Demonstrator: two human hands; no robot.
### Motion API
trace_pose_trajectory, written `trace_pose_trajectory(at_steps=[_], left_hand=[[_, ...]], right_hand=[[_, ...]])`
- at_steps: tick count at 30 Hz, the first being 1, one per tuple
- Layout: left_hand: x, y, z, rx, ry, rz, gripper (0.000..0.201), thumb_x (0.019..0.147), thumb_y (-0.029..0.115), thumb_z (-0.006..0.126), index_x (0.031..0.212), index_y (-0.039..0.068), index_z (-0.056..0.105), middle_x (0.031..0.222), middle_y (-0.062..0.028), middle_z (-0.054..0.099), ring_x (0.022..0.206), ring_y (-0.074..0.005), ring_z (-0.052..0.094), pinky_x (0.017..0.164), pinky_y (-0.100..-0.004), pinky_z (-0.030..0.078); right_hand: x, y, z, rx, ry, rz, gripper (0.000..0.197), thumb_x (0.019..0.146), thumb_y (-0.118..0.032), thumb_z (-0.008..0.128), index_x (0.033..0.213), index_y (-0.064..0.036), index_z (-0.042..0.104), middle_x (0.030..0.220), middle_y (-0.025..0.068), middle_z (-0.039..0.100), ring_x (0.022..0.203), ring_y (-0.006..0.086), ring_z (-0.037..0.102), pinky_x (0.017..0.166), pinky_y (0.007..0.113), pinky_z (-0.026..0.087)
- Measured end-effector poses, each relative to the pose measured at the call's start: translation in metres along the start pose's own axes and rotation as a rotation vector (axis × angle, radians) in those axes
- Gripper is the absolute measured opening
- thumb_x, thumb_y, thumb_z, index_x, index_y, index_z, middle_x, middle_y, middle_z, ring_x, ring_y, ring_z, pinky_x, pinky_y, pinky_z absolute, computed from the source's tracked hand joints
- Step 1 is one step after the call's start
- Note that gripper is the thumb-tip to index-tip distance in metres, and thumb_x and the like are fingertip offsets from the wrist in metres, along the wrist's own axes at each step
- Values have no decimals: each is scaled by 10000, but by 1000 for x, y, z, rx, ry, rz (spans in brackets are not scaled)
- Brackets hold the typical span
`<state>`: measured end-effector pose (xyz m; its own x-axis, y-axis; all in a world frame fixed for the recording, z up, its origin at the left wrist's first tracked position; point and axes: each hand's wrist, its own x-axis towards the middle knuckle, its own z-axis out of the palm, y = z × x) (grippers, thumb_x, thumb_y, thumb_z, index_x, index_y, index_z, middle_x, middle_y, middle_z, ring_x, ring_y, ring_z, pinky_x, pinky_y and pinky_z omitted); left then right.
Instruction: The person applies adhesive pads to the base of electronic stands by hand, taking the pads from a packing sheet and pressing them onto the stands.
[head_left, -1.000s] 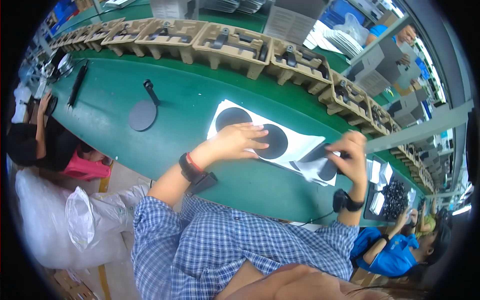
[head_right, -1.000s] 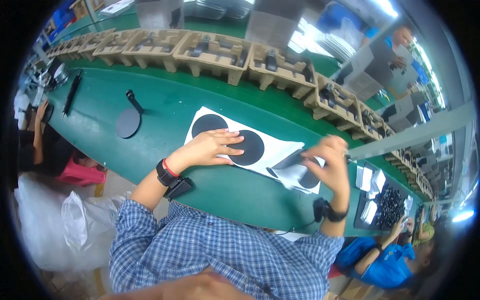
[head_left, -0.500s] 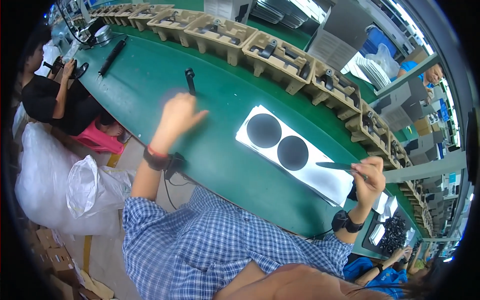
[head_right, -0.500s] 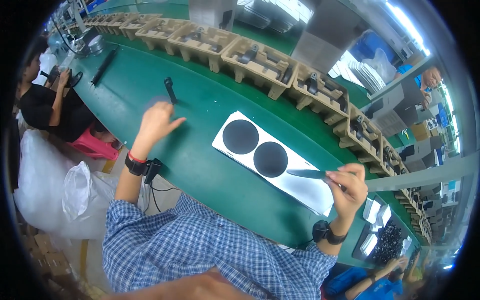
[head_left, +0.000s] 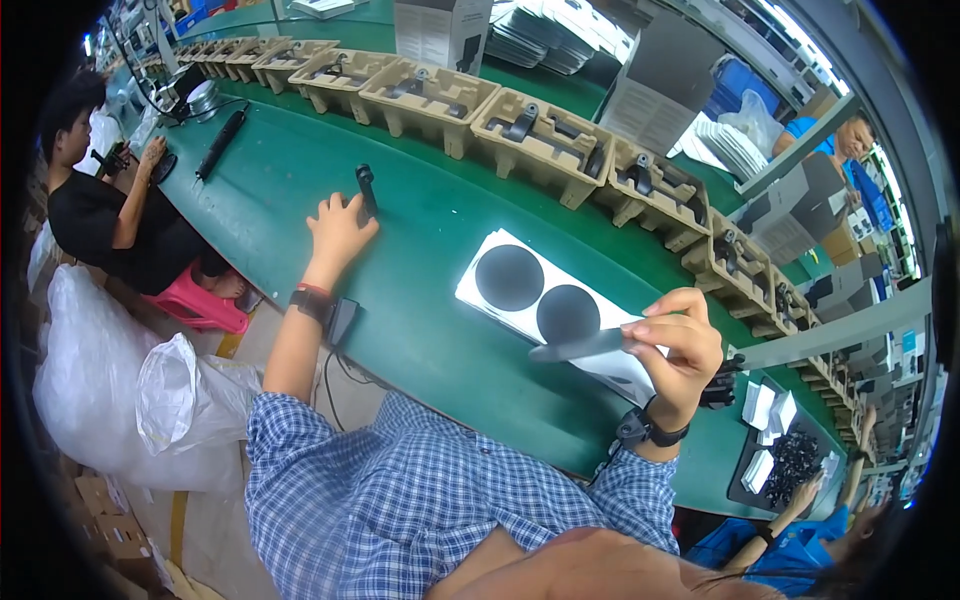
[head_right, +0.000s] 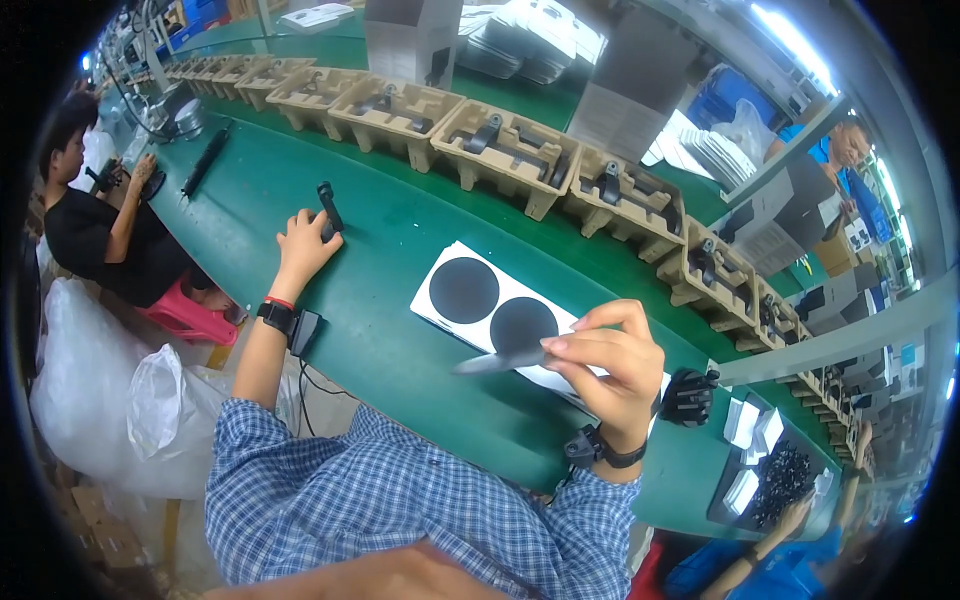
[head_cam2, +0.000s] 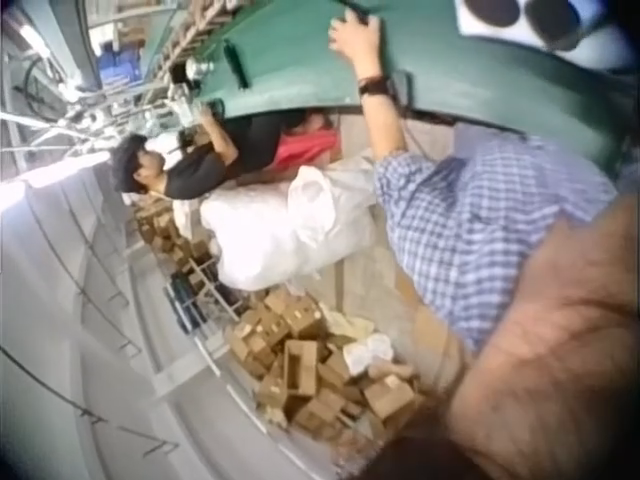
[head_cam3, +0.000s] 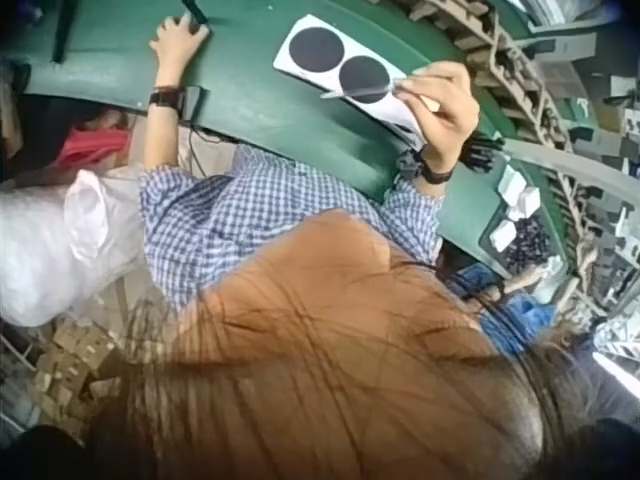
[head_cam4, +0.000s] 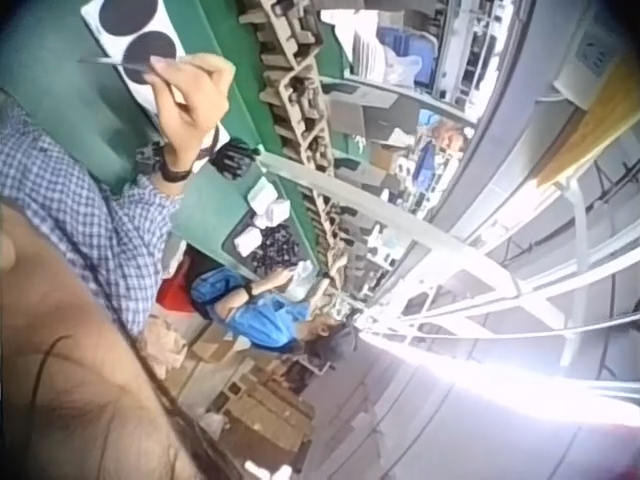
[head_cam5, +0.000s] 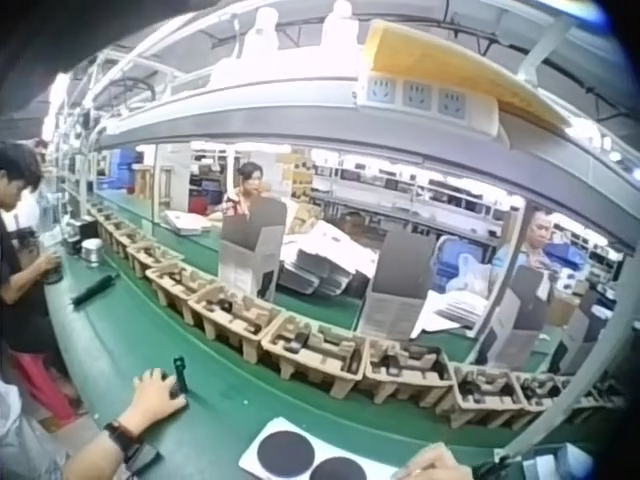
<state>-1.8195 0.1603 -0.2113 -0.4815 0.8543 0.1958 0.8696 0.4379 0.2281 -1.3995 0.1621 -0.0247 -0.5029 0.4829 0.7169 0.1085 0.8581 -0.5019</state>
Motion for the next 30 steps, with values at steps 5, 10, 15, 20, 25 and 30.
trace_pose_trajectory(at_steps=[5,10,15,20,25,30], left_hand=[[18,12,-6,-872,35,57,522,840,304,585,1317,112,493,1246,-121,535,1093,-248,531,833,-465,459],[3,125,-65,-2488,-933,67,628,896,443,362,1430,115,328,1397,-227,399,1262,-394,422,986,-637,364],[-36,214,-102,-2512,-1275,61,759,873,574,315,1486,137,217,1476,-215,297,1301,-377,397,1059,-501,353],[-52,229,-93,-2389,-1334,142,742,880,551,287,1484,126,223,1458,-197,340,1276,-323,447,1049,-448,387],[-48,229,-90,-2367,-1315,159,726,885,526,289,1471,99,252,1437,-193,376,1254,-314,472,1038,-446,404],[-47,227,-87,-2338,-1266,195,717,887,512,299,1467,92,261,1432,-193,384,1245,-311,480,1038,-444,402]], right_hand=[[3,2,-1,32,57,43,245,606,0,770,836,-61,711,779,31,711,786,194,561,699,282,452],[-6,26,21,521,320,426,158,736,49,721,882,12,674,805,58,624,773,131,550,684,231,439],[-7,47,37,781,519,661,142,835,-59,697,944,9,634,860,32,654,762,76,583,713,191,435],[-4,47,47,723,518,711,132,844,-79,692,931,7,642,848,35,666,751,70,591,709,182,436],[-3,50,52,680,506,718,133,843,-79,694,923,16,647,839,42,670,737,74,596,720,192,449],[-4,54,58,664,497,723,132,839,-75,699,921,16,651,833,42,668,745,74,600,735,193,458]])
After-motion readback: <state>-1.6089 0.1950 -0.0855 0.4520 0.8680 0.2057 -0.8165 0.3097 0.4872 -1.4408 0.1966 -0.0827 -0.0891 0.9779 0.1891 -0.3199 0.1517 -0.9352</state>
